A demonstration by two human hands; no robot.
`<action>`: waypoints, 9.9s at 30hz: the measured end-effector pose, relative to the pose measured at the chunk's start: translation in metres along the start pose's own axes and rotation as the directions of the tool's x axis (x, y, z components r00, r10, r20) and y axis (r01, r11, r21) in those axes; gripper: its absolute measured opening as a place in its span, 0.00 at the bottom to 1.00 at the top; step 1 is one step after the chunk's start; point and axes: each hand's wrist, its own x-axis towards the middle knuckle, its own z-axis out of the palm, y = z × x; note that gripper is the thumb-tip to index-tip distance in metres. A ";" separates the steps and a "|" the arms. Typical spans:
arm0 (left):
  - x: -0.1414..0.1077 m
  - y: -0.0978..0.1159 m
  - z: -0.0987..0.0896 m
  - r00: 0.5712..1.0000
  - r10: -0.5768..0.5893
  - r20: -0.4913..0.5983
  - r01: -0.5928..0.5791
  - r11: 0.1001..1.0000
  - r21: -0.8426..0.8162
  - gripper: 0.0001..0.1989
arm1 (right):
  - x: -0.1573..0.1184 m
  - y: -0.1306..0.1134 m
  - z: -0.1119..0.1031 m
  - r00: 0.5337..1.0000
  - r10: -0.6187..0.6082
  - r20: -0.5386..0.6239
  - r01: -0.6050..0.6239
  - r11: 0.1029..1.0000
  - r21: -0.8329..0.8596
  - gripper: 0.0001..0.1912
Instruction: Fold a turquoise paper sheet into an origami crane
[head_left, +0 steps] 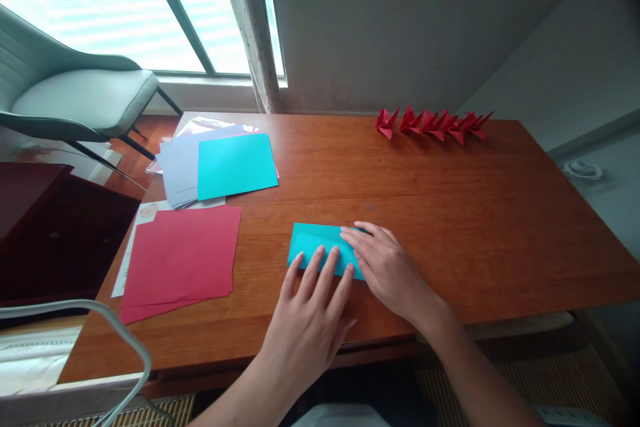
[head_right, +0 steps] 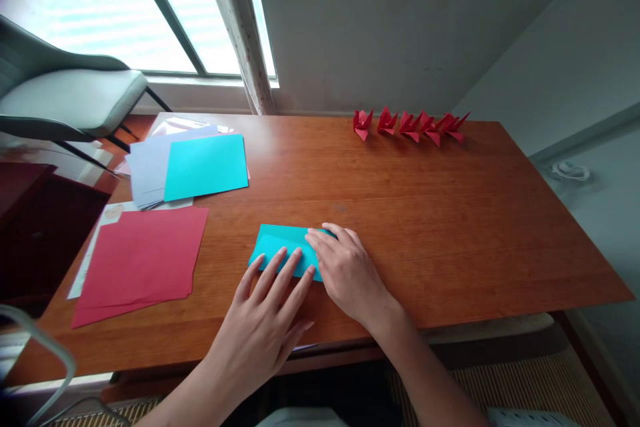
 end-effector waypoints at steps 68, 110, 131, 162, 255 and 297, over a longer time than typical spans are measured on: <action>0.014 0.008 -0.002 0.983 -0.165 0.075 0.169 0.984 -0.057 0.33 | 0.007 0.009 -0.006 0.941 0.336 -0.030 -0.330 0.936 0.123 0.04; 0.013 0.010 0.002 0.983 -0.166 0.084 0.172 0.983 -0.068 0.33 | 0.049 -0.008 0.004 0.999 0.050 0.021 -0.052 0.988 0.143 0.10; 0.013 0.008 0.001 0.979 -0.163 0.124 0.173 0.982 -0.077 0.35 | 0.048 -0.005 0.007 0.999 0.044 0.030 -0.048 0.987 0.151 0.11; 0.014 0.006 0.002 0.983 -0.153 0.104 0.162 0.983 -0.086 0.34 | 0.071 -0.014 0.003 0.999 -0.028 0.037 0.018 0.970 0.244 0.19; 0.033 -0.025 -0.005 0.994 -0.110 0.022 0.112 0.987 -0.114 0.12 | -0.041 -0.065 0.016 1.000 -0.004 -0.008 0.000 0.904 -0.429 0.16; 0.028 -0.017 -0.004 0.989 -0.133 0.068 0.138 0.988 -0.070 0.17 | -0.056 -0.058 0.024 0.995 -0.019 -0.100 -0.013 0.952 -0.306 0.22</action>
